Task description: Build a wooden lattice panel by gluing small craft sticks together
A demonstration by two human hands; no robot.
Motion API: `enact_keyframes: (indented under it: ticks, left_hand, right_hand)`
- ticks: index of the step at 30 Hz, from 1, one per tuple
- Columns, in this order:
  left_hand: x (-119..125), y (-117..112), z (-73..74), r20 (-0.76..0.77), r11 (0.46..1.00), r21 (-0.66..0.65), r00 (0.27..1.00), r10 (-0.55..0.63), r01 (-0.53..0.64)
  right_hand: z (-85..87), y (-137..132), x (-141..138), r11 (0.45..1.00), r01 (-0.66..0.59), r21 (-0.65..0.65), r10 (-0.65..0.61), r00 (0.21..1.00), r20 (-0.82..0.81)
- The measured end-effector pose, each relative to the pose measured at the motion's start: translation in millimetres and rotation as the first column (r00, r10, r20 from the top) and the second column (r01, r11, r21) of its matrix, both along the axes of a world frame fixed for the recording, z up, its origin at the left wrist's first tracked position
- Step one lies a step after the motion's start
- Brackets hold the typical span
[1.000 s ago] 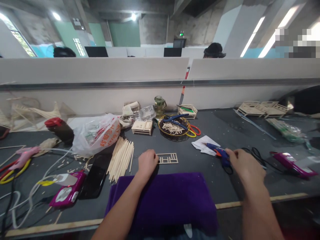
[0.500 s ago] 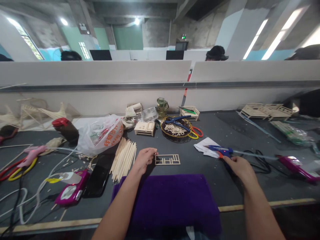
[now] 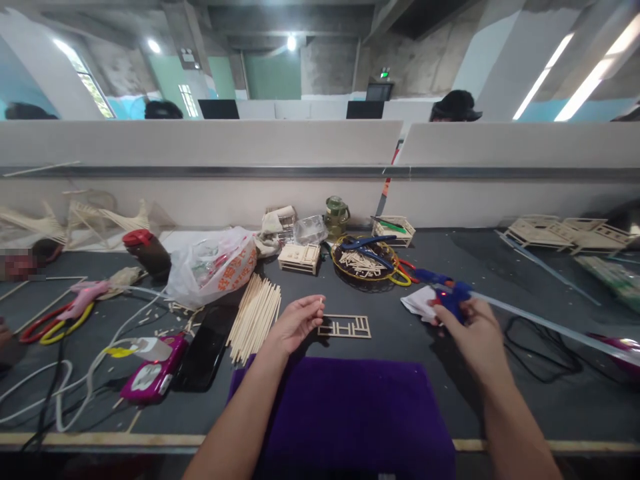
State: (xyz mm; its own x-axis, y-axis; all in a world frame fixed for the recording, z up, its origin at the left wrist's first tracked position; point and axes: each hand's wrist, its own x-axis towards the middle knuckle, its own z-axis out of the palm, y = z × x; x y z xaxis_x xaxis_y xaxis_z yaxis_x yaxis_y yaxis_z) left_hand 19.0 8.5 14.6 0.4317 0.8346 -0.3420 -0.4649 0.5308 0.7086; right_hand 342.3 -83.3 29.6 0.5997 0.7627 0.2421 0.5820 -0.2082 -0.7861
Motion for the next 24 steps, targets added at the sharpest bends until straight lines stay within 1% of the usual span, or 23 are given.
enact_keyframes:
  ticks: [1,2,3,6,9,11,13,16,19,24]
  left_hand:
    - [1,-1,-1.0,-0.006,1.000,0.028,1.000,0.002,-0.002]
    - [2,-1,-2.0,-0.014,0.998,0.055,1.000,0.013,-0.012]
    - [2,-2,-3.1,-0.025,0.996,0.083,0.999,0.029,-0.027]
    - [3,-3,-5.6,-0.085,0.983,0.163,0.992,0.095,-0.080]
    - [3,-3,-7.0,-0.167,0.969,0.213,0.973,0.160,-0.123]
    - [4,-2,-8.0,-0.213,0.955,0.259,0.956,0.202,-0.144]
    - [5,-2,-9.3,-0.250,0.936,0.316,0.939,0.238,-0.153]
    - [6,-2,-10.7,-0.305,0.914,0.374,0.910,0.280,-0.156]
    - [7,-2,-10.6,-0.366,0.896,0.416,0.873,0.323,-0.157]
    - [7,-2,-9.7,-0.408,0.874,0.457,0.835,0.369,-0.163]
  right_hand:
    - [5.4,3,-16,0.990,-0.140,0.019,0.141,0.982,-0.125]
    - [9.8,7,-33,0.971,-0.237,0.040,0.240,0.953,-0.183]
    - [13.1,10,-48,0.952,-0.302,0.050,0.306,0.930,-0.204]
    - [15.5,18,-86,0.900,-0.433,0.053,0.430,0.862,-0.268]
    - [9.6,24,-106,0.838,-0.540,0.083,0.525,0.755,-0.392]
    - [4.3,26,-113,0.810,-0.580,0.087,0.560,0.721,-0.407]
    - [0.1,26,-117,0.795,-0.602,0.076,0.581,0.721,-0.378]
    - [-2.0,24,-119,0.803,-0.594,0.049,0.572,0.747,-0.338]
    - [-0.8,22,-119,0.819,-0.572,0.051,0.556,0.768,-0.317]
    - [-4.4,22,-117,0.804,-0.594,0.032,0.581,0.773,-0.253]
